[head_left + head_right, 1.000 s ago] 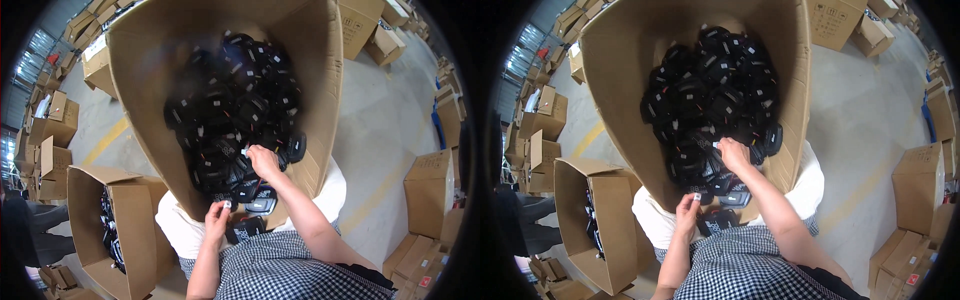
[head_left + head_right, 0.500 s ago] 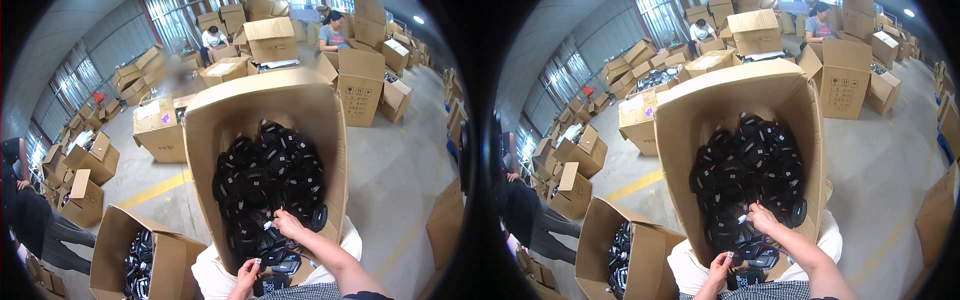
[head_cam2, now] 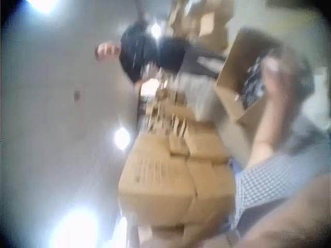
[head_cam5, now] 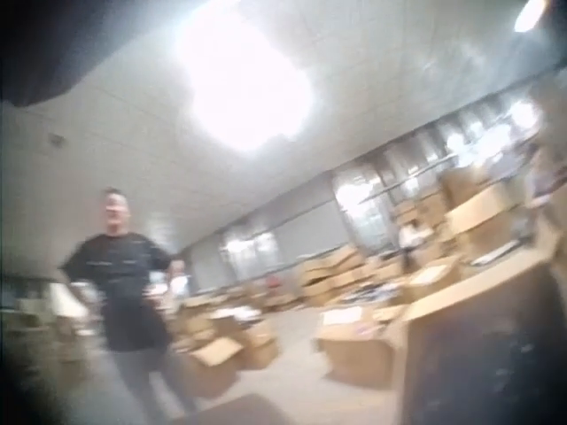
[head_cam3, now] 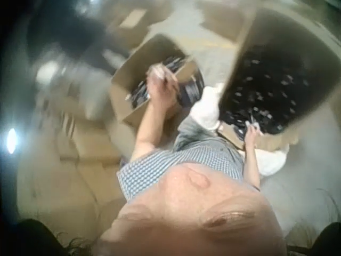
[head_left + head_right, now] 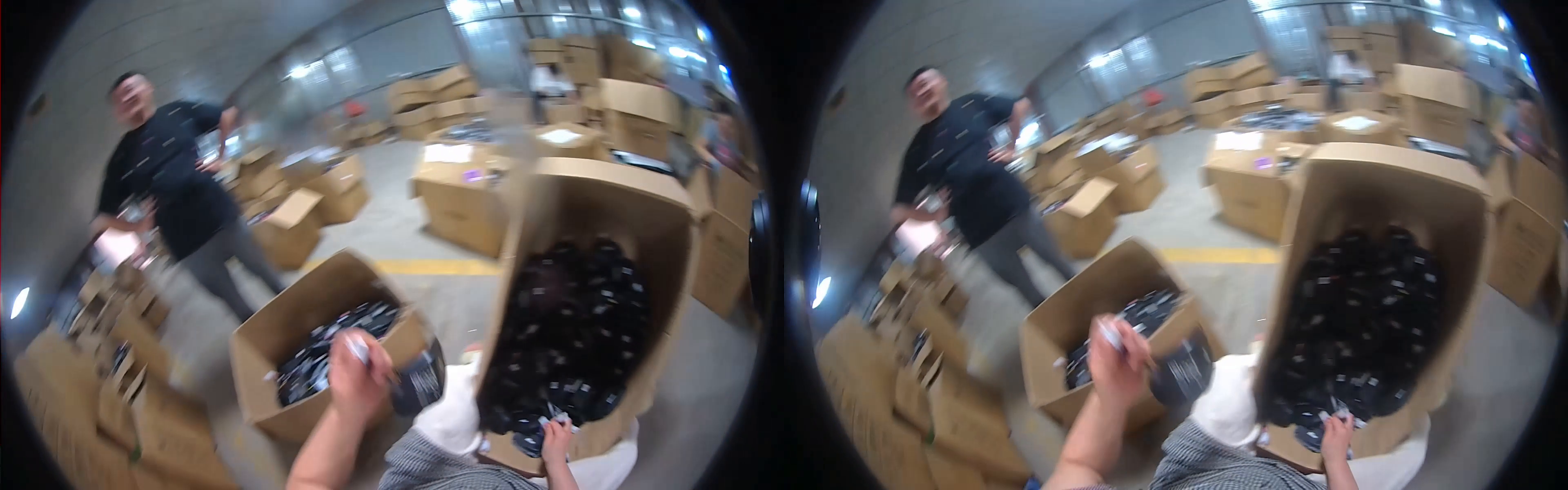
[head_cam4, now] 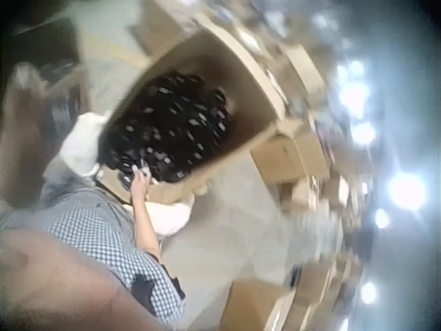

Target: The person sorts electronic components by hand, transferring them from a large cardboard box into smaller boxes.

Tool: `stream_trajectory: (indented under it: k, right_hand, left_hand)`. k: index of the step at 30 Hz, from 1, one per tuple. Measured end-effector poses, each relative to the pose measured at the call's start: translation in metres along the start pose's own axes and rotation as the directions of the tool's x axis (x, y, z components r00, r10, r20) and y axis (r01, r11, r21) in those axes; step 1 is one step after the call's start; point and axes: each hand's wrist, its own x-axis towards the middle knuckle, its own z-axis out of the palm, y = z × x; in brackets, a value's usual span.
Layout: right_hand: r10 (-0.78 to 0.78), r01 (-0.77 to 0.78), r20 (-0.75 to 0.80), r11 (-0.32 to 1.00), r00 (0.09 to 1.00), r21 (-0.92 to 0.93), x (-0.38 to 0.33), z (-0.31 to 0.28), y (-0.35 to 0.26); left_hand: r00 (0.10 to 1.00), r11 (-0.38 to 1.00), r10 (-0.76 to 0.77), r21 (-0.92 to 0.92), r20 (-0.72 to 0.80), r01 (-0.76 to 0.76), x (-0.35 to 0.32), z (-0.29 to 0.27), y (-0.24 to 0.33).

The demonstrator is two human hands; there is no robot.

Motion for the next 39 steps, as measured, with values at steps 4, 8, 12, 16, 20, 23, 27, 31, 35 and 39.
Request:
stream_trajectory:
  k: [4, 8, 12, 16, 20, 23, 27, 31, 35, 39]
  right_hand:
    - [-0.111, 0.111, 0.208, 0.994, 0.972, 0.009, -0.009, 0.003, -0.015]
    - [-0.116, 0.107, 0.180, 0.993, 0.977, 0.054, -0.004, 0.018, 0.016]
    - [0.060, 0.058, 0.335, 0.942, 0.940, -0.331, -0.003, -0.003, -0.005]
    - [0.010, 0.087, 0.284, 0.942, 0.959, -0.325, -0.009, -0.004, 0.013]
    - [-0.042, 0.131, 0.268, 0.938, 0.962, -0.322, -0.011, -0.006, 0.011]
    - [0.028, 0.094, 0.301, 0.919, 0.953, -0.384, -0.010, -0.014, -0.001]
    - [0.005, 0.147, 0.331, 0.889, 0.943, -0.433, -0.007, -0.006, 0.002]
    - [-0.005, 0.123, 0.294, 0.914, 0.956, -0.386, -0.008, -0.012, -0.001]
    - [0.006, 0.106, 0.289, 0.923, 0.957, -0.370, -0.008, -0.016, 0.005]
    - [-0.063, 0.150, 0.262, 0.932, 0.963, -0.329, -0.007, -0.012, 0.008]
  left_hand:
    - [0.861, 0.880, 0.412, 0.373, -0.297, -0.293, 0.048, -0.080, 0.161]
    - [0.686, 0.505, 0.683, 0.841, -0.253, -0.192, 0.053, -0.162, 0.287]
    - [0.567, 0.270, 0.767, 0.953, -0.300, 0.139, 0.020, -0.238, 0.370]
    - [0.399, 0.338, 0.732, 0.802, -0.553, 0.492, -0.002, -0.258, 0.394]
    - [0.306, 0.418, 0.704, 0.722, -0.641, 0.551, -0.013, -0.266, 0.401]
    - [0.386, 0.311, 0.729, 0.775, -0.566, 0.550, -0.005, -0.246, 0.397]
    - [0.328, 0.136, 0.840, 0.753, -0.432, 0.644, -0.009, -0.252, 0.432]
    - [0.323, 0.073, 0.855, 0.711, -0.405, 0.699, 0.009, -0.217, 0.413]
    - [0.357, 0.104, 0.824, 0.736, -0.440, 0.669, 0.011, -0.215, 0.407]
    - [0.373, 0.100, 0.813, 0.738, -0.447, 0.668, 0.017, -0.203, 0.396]
